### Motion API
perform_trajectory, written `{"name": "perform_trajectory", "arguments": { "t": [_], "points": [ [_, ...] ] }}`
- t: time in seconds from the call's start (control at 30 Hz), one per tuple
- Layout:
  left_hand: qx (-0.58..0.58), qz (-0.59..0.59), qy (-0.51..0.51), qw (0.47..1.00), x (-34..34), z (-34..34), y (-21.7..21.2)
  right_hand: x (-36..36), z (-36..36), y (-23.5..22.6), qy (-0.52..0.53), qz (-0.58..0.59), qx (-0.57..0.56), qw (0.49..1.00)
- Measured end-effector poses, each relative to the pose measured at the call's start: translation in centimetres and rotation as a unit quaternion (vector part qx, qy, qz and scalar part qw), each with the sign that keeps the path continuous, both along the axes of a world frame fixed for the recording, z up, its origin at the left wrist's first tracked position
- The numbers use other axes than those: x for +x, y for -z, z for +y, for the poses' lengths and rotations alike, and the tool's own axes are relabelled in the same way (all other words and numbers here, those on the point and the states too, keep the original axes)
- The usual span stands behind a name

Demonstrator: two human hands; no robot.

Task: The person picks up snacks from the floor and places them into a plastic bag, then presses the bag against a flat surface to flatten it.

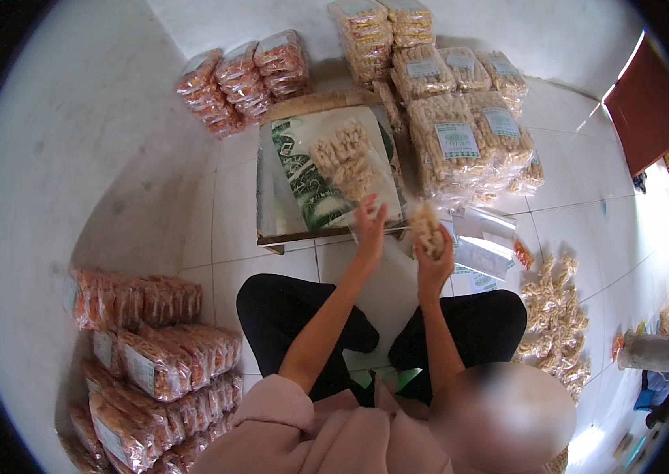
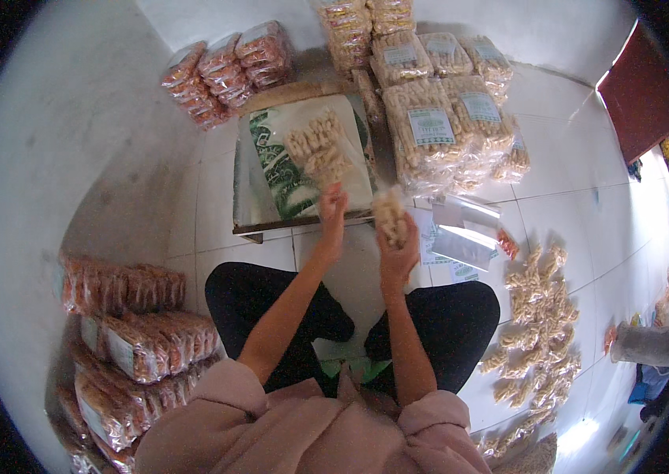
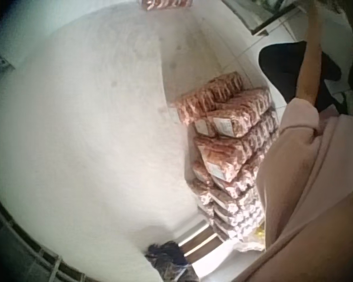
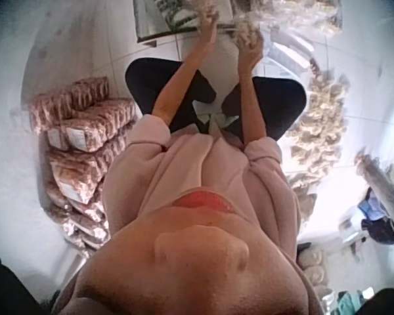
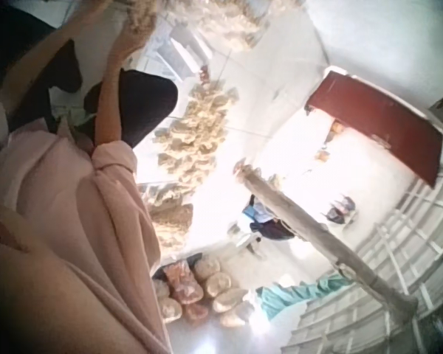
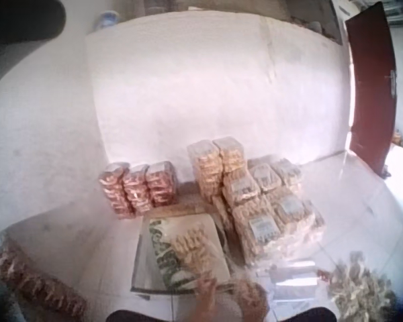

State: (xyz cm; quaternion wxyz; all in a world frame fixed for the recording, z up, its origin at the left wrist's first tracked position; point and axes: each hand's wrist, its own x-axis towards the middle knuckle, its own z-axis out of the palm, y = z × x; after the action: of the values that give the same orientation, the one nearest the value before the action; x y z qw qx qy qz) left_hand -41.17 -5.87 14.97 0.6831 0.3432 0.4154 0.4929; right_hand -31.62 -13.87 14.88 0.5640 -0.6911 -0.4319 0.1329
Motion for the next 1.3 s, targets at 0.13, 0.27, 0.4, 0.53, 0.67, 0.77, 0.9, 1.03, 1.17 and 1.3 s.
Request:
{"name": "perform_trajectory", "arguments": {
  "t": [0.13,0.27,0.4,0.53,0.67,0.77,0.9,1.03,1.17,1.3],
  "points": [
    [0.323,0.475,-0.144,0.806,-2.7,-1.6,4.7,2.8,0.1,3.6,0.176,0.267,0.052,0.946],
    [0.347,0.573,-0.116,0.734,-2.0,-2.1,6.3,2.5,-0.8,8.7,0.196,0.311,-0.025,0.930],
    [0.365,0.575,-0.141,0.719,-2.3,-0.2,6.3,-1.2,-1.8,9.1,0.098,0.326,-0.071,0.938],
    [0.343,0.550,-0.137,0.749,-2.8,0.8,5.9,-2.8,-0.4,6.7,-0.025,0.211,-0.081,0.974],
    [0.322,0.492,-0.148,0.795,-2.5,1.6,5.3,-3.4,2.6,6.2,-0.067,0.100,-0.069,0.990],
    [0.317,0.467,-0.122,0.817,-2.3,1.9,4.9,-4.4,4.3,7.1,-0.119,0.118,-0.018,0.986],
    [0.436,0.439,-0.076,0.782,-3.3,2.7,5.8,-5.1,7.4,7.6,-0.106,0.115,0.030,0.987],
    [0.247,0.288,-0.212,0.901,-5.8,6.8,7.9,-6.4,9.9,7.4,-0.164,0.044,0.060,0.984],
    [0.036,0.032,-0.210,0.976,-7.8,10.5,8.7,-8.7,11.3,6.0,-0.227,-0.013,0.050,0.972],
    [-0.009,0.021,-0.124,0.992,-5.5,9.1,6.0,-8.6,12.5,7.5,-0.187,0.000,0.047,0.981]
  ]
}}
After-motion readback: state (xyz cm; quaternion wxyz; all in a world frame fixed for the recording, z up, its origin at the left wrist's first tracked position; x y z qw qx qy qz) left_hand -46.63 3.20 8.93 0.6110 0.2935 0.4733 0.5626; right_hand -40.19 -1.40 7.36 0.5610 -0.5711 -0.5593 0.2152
